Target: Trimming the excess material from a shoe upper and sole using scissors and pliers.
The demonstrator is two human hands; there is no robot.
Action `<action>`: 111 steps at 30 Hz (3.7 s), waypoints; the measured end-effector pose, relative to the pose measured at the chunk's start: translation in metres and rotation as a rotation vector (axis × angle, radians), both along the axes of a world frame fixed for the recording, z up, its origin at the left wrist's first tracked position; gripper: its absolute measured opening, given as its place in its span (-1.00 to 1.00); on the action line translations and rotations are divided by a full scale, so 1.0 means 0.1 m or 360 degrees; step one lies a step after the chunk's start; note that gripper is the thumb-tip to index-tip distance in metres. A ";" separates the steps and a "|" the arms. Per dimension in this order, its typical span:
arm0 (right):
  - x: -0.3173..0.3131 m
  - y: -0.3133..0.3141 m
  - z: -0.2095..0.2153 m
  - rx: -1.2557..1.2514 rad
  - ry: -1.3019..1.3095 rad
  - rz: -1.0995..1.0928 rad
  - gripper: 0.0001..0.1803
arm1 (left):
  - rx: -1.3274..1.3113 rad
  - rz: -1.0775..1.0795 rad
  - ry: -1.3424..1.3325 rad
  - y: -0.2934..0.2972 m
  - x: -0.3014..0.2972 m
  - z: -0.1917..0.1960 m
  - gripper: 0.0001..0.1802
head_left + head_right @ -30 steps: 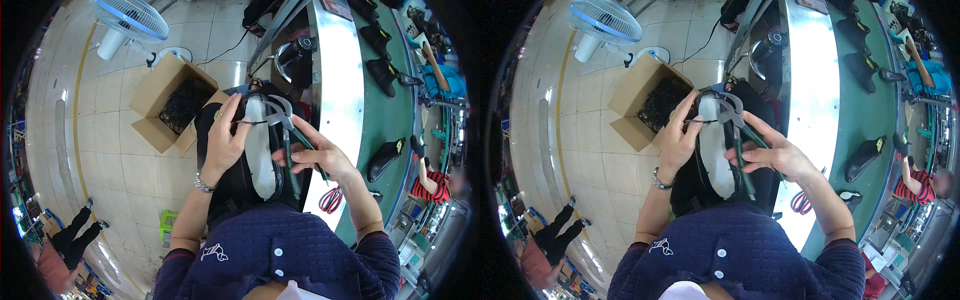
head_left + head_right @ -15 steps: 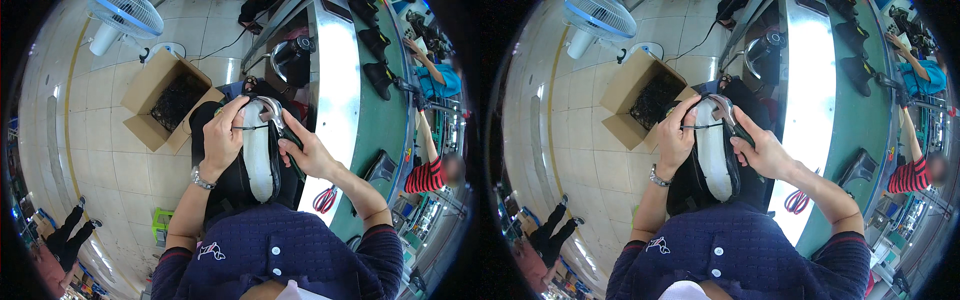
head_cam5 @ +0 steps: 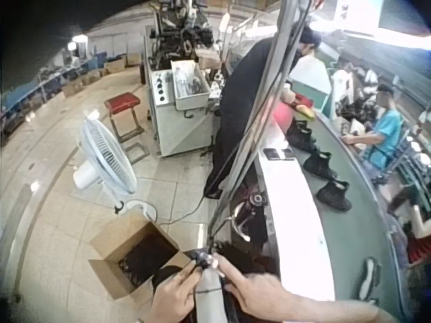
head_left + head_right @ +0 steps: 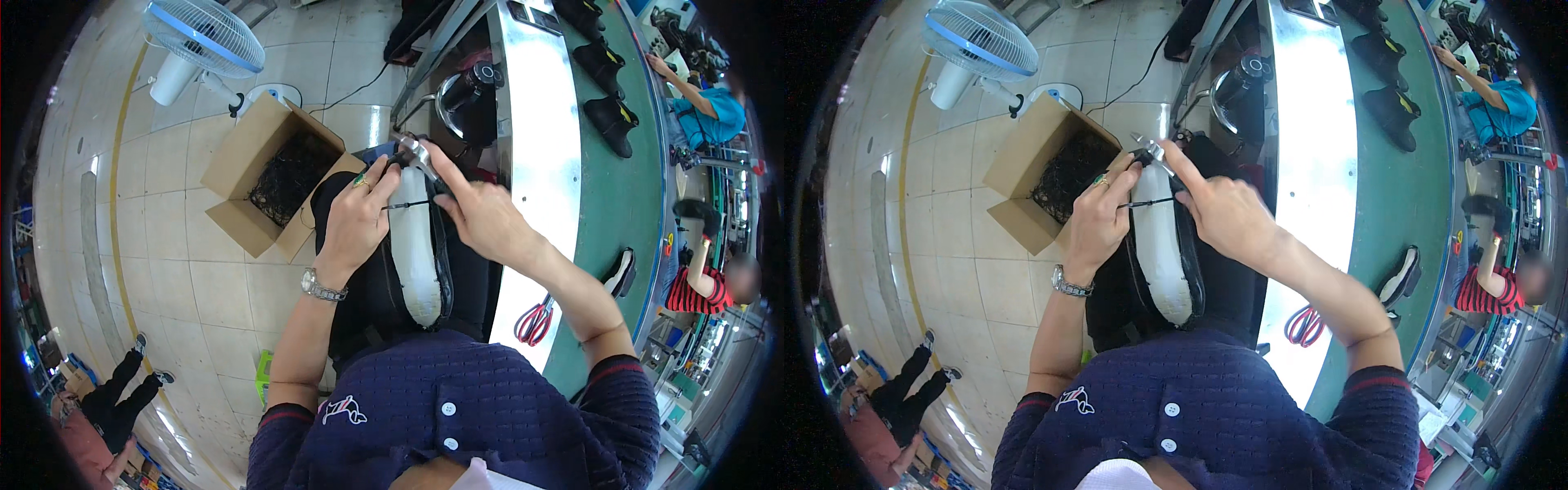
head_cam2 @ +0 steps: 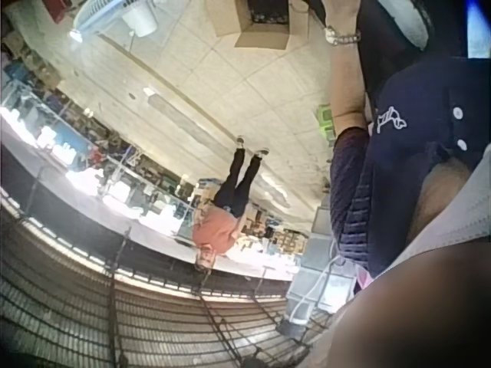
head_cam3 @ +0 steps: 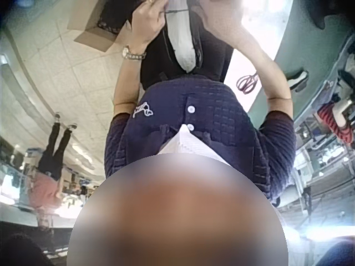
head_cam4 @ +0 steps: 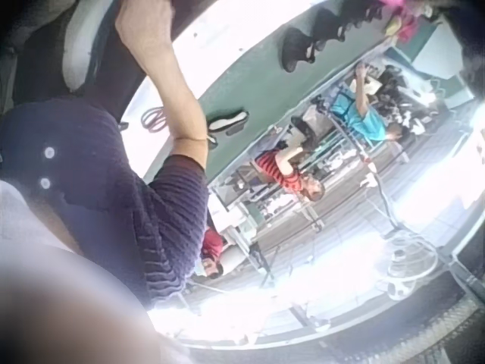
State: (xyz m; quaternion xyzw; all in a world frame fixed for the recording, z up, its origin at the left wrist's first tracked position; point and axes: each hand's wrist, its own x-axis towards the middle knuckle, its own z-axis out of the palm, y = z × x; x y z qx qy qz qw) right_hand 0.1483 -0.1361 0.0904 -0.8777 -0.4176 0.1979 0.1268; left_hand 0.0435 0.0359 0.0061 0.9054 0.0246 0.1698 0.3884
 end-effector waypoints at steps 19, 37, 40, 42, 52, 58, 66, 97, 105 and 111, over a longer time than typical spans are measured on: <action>-0.06 0.06 0.03 0.0101 0.0068 -0.0048 -0.28 | -0.0535 0.0194 0.0107 -0.04 0.01 0.14 -0.79; -0.38 -1.50 -0.75 0.0300 -0.0066 -0.1226 -0.27 | -0.0439 -0.0127 0.0211 -0.02 0.11 0.29 -0.39; -0.45 -1.78 -0.91 0.0013 0.0081 -0.1676 -0.28 | -0.0381 -0.0150 0.0089 0.00 0.11 0.30 -0.34; -0.59 -2.14 -1.22 0.0171 -0.0161 -0.1574 -0.29 | -0.0443 -0.0174 0.0105 -0.02 0.13 0.30 -0.36; -1.93 -3.17 -1.38 0.0109 -0.0232 -0.2281 -0.57 | -0.0689 -0.0217 0.0083 0.07 0.16 0.10 -0.45; -1.60 -2.92 -0.88 0.1219 0.1147 -0.2516 -0.60 | -0.0628 0.0283 -0.0032 -0.14 -0.01 0.15 -0.53; -1.05 -1.30 0.10 0.0900 0.2350 -0.0961 -0.25 | -0.0263 0.0583 -0.0368 -0.54 -0.19 0.13 -0.77; -1.01 -2.13 -0.85 0.0566 0.0079 -0.1729 -0.61 | 0.0832 0.0993 0.0259 1.29 -0.83 -0.08 -0.63; -1.19 -3.24 -1.40 -0.0192 -0.0470 -0.1990 -0.50 | 0.0738 -0.0305 -0.0095 0.01 -0.40 0.16 -0.43; -0.54 -2.64 -1.30 0.0223 -0.0481 -0.1878 -0.46 | 0.0712 -0.0576 -0.0204 -0.84 0.48 0.18 -0.49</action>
